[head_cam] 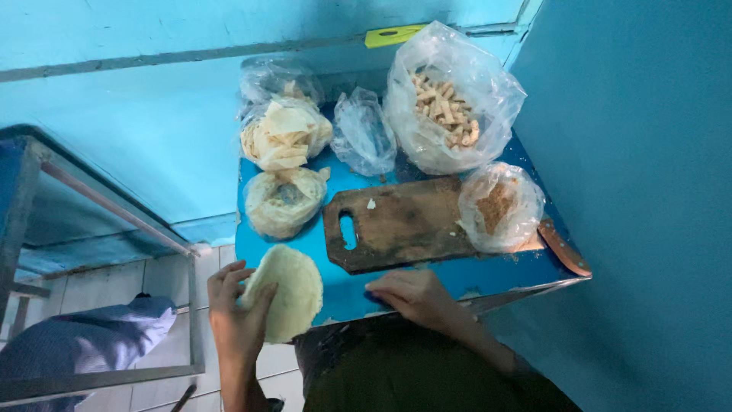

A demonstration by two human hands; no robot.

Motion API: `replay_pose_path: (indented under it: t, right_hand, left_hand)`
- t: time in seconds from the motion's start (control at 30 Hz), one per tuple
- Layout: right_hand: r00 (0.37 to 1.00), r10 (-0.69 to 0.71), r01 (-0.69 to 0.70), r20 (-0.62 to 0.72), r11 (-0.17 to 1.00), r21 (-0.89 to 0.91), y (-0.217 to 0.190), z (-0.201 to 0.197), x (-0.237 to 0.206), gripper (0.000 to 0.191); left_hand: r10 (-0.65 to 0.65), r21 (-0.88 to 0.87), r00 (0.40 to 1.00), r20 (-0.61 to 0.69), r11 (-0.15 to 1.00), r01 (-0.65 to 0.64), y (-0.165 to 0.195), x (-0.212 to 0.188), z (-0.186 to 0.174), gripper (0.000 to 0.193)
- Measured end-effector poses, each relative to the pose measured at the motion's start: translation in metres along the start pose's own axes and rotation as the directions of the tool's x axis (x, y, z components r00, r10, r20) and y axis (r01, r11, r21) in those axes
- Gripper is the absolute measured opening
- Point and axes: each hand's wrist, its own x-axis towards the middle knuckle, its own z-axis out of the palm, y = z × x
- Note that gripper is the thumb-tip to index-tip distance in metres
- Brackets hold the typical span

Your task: The person sits at a small blue table and handles round white crackers. They tear pieces off a cracker, cut the cracker into pieces with a knife on a small wooden board, and fold and press the pieces by hand, placing finished pieces with a pile of cut crackers on the table.

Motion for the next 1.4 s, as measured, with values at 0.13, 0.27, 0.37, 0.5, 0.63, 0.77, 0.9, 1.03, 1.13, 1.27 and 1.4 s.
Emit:
replay_pose_path:
  t: [0.13,0.27,0.37,0.5,0.63,0.77,0.9,1.03,1.13,1.27,1.4]
  right_hand:
    - [0.991,-0.122,0.110,0.055,0.975,0.193,-0.010,-0.003,0.024,0.039]
    - [0.989,-0.140,0.115,0.047,0.930,0.349,-0.012,0.004,0.029,0.067]
    - [0.999,0.035,-0.017,-0.034,0.903,0.430,0.010,0.020,0.020,0.049]
    - [0.854,0.508,-0.384,0.110,0.474,0.792,0.054,0.034,-0.003,0.030]
    - [0.769,0.639,-0.361,-0.007,0.445,0.819,0.068,0.009,-0.014,0.027]
    - [0.963,0.072,-0.085,-0.260,0.996,-0.038,0.034,-0.033,-0.009,0.039]
    - [0.990,-0.140,0.141,0.022,0.985,-0.098,-0.013,-0.040,0.011,0.052]
    - [0.981,-0.181,0.167,0.064,0.969,0.182,-0.010,-0.048,0.019,0.063]
    - [0.993,0.106,-0.118,0.052,0.912,0.392,0.009,-0.036,0.013,0.048]
    - [0.991,0.136,-0.123,0.009,0.864,0.489,0.037,-0.015,-0.006,0.031]
    - [0.940,0.317,-0.306,0.124,0.626,0.717,0.058,-0.008,-0.014,0.011]
  left_hand:
    - [-0.271,-0.417,0.958,-0.091,0.884,0.211,0.035,-0.014,0.020,0.039]
    - [-0.176,-0.477,0.979,-0.102,0.872,0.107,0.079,-0.025,0.062,0.044]
    - [-0.149,-0.604,0.989,-0.022,0.790,0.106,0.098,-0.018,0.084,0.049]
    - [-0.145,-0.839,0.982,0.122,0.514,0.179,0.106,-0.013,0.106,0.060]
    - [-0.092,-0.708,0.995,-0.025,0.705,0.047,0.099,-0.028,0.115,0.048]
    - [-0.160,-0.698,0.949,0.273,0.645,0.310,0.075,-0.040,0.125,0.043]
    - [-0.291,-0.745,0.687,0.666,-0.214,0.632,0.060,-0.048,0.153,0.072]
    - [-0.314,-0.729,0.660,0.682,-0.361,0.582,0.047,-0.057,0.154,0.076]
    - [-0.308,-0.766,0.702,0.642,-0.235,0.598,0.045,-0.065,0.166,0.070]
    - [-0.280,-0.791,0.744,0.607,-0.120,0.600,0.044,-0.074,0.189,0.060]
    - [-0.243,-0.794,0.759,0.604,-0.112,0.597,0.041,-0.077,0.199,0.060]
